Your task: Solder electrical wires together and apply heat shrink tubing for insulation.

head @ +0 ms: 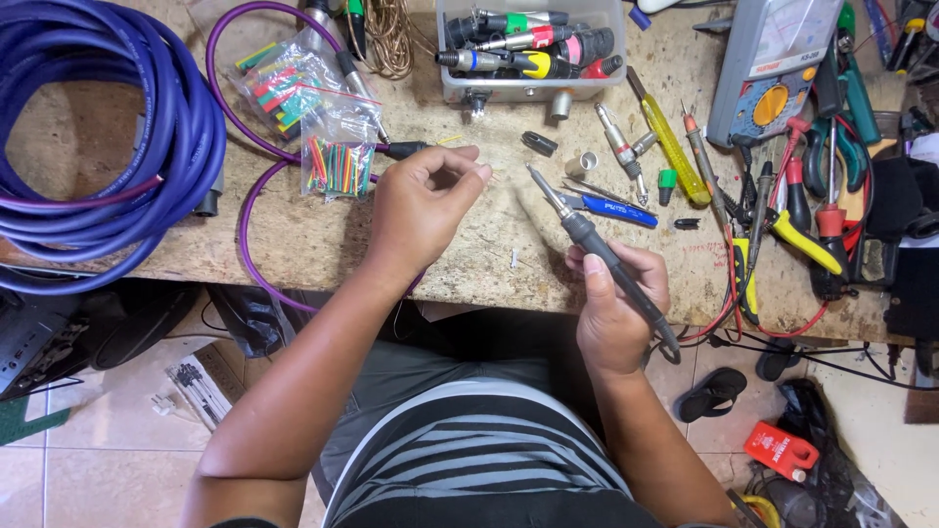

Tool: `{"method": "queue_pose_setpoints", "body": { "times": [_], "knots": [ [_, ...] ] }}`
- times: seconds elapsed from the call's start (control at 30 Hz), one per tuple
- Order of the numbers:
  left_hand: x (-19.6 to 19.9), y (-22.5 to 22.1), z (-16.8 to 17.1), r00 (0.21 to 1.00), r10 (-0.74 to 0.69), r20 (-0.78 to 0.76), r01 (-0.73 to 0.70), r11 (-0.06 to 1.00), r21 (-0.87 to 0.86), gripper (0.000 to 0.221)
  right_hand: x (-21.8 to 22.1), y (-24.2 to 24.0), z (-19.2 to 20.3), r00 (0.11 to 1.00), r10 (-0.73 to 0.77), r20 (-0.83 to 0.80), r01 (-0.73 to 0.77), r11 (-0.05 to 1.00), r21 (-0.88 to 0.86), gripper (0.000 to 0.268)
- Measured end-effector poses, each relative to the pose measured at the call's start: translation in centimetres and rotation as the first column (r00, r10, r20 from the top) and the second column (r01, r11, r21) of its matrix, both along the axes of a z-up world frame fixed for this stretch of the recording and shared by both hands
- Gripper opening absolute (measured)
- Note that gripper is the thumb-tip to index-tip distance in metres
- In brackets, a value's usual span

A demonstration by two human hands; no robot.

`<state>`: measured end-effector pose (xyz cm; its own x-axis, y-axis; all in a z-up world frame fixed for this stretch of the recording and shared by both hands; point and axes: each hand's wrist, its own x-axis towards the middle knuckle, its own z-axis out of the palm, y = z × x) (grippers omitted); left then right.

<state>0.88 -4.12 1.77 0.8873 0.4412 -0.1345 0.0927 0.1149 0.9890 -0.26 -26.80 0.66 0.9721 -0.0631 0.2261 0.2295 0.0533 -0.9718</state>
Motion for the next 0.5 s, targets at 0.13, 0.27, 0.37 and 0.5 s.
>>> {"method": "queue_pose_setpoints", "body": {
  "times": [0.13,0.27,0.37,0.5],
  "knots": [
    [-0.1,0.1,-0.8,0.999,-0.025,0.021,0.025,1.0,0.003,0.011,0.4,-1.9,0.2,0.999,-0.045,-0.002,0.045,0.999,0.016,0.025],
    [-0.4,0.2,-0.1,0.999,-0.051,0.018,0.051,0.999,0.013,0.01,1.1,-3.5,0.5,0.994,-0.1,0.044,0.099,0.995,0.024,0.026],
    [-0.7,0.4,0.4,0.996,-0.085,0.006,0.085,0.995,0.048,0.008,1.5,-4.4,0.3,0.991,-0.126,0.054,0.124,0.992,0.033,0.026],
    [-0.8,1.1,1.0,0.991,-0.13,0.031,0.13,0.992,0.0,0.008,1.8,-4.9,-0.2,0.99,-0.131,0.054,0.128,0.99,0.054,0.027]
  ]
}}
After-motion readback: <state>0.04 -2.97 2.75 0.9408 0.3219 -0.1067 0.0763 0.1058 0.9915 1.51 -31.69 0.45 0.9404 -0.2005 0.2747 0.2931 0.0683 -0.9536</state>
